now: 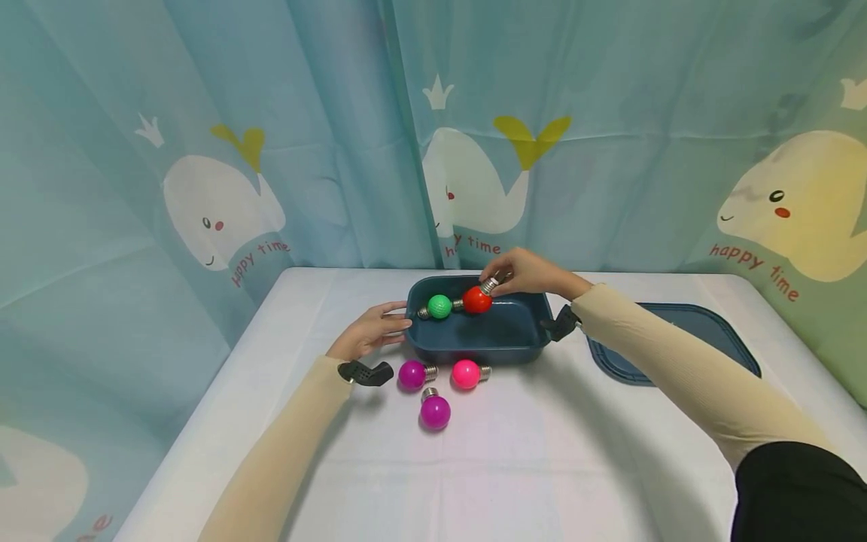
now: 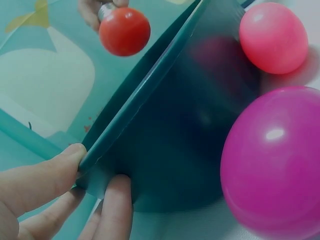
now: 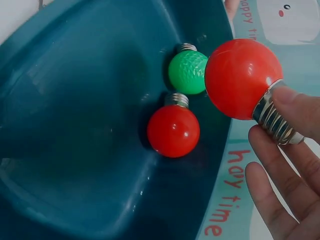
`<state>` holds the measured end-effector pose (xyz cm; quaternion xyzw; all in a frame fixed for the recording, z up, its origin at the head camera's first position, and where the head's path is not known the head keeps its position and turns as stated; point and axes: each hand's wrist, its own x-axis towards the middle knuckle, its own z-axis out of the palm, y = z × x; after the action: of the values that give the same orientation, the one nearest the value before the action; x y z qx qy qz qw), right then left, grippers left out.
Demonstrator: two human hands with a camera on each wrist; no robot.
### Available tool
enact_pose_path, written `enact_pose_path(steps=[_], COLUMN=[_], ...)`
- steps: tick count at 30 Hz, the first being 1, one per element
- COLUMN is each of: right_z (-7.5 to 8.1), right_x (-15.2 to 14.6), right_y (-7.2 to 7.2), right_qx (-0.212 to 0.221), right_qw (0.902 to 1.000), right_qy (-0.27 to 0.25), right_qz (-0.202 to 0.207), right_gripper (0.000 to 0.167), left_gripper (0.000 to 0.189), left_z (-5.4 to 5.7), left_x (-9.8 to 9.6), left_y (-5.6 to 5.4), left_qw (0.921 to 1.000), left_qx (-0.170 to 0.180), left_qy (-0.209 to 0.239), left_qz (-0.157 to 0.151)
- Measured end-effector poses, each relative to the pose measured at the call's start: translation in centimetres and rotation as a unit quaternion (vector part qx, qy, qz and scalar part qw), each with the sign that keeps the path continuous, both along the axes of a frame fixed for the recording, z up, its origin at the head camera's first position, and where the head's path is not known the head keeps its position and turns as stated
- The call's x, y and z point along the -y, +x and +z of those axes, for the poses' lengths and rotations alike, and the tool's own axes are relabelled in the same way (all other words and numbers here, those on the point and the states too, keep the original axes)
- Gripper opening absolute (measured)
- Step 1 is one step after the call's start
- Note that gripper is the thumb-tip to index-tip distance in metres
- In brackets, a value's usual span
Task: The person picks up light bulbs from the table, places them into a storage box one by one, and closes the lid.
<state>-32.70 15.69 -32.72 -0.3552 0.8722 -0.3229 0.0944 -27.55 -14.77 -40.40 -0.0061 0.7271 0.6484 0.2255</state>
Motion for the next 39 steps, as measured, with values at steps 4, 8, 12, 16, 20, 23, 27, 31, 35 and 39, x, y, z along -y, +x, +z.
enact_pose_path(steps=[4,8,12,16,20,23,27,31,35,39], right_z=[-0.6,-1.2,-1.9,-2.4,-3.0,-3.4,-3.7,-3.8,-3.7,-3.9], right_x=[0.6,1.1,1.5,1.9,2.1,2.4,2.7,3.1,3.4,3.5], right_y=[-0.4,-0.9,-1.3,-1.5,-1.7,-2.0,-2.0,-1.9,-1.8,-1.8], right_qx=[0.006,0.014,0.018,0.018,0.016,0.013,0.013,0.012,0.015,0.019], right_qw=[1.0,0.9998,0.9997,0.9996,0.9995,0.9994,0.9991,0.9988,0.9983,0.9978], right_qy=[0.007,0.011,0.009,0.009,0.012,0.015,0.016,0.028,0.045,0.055], right_qz=[0.002,0.007,0.014,0.018,0.024,0.028,0.036,0.039,0.035,0.033], right_gripper=[0.023,0.023,0.022,0.021,0.021,0.021,0.021,0.021,0.021,0.02], left_gripper=[0.058,0.058,0.058,0.059,0.058,0.058,0.058,0.058,0.058,0.059], left_z=[-0.1,-0.2,-0.1,-0.1,0.0,0.0,-0.1,-0.1,-0.1,0.0], left_x=[0.0,0.0,-0.1,-0.2,-0.2,-0.2,-0.1,-0.1,-0.2,-0.2], left_y=[-0.1,-0.1,-0.1,-0.1,-0.1,-0.1,-0.2,-0.2,-0.2,-0.2], left_qw=[1.0,1.0,1.0,0.9999,0.9999,0.9999,0.9999,0.9999,0.9999,0.9998], left_qx=[-0.002,-0.002,0.001,0.003,0.006,0.008,0.01,0.01,0.01,0.012], left_qy=[0.001,0.0,-0.002,-0.001,0.0,-0.001,0.002,0.004,0.004,0.003], left_qz=[-0.002,0.001,0.008,0.01,0.012,0.011,0.01,0.011,0.013,0.015])
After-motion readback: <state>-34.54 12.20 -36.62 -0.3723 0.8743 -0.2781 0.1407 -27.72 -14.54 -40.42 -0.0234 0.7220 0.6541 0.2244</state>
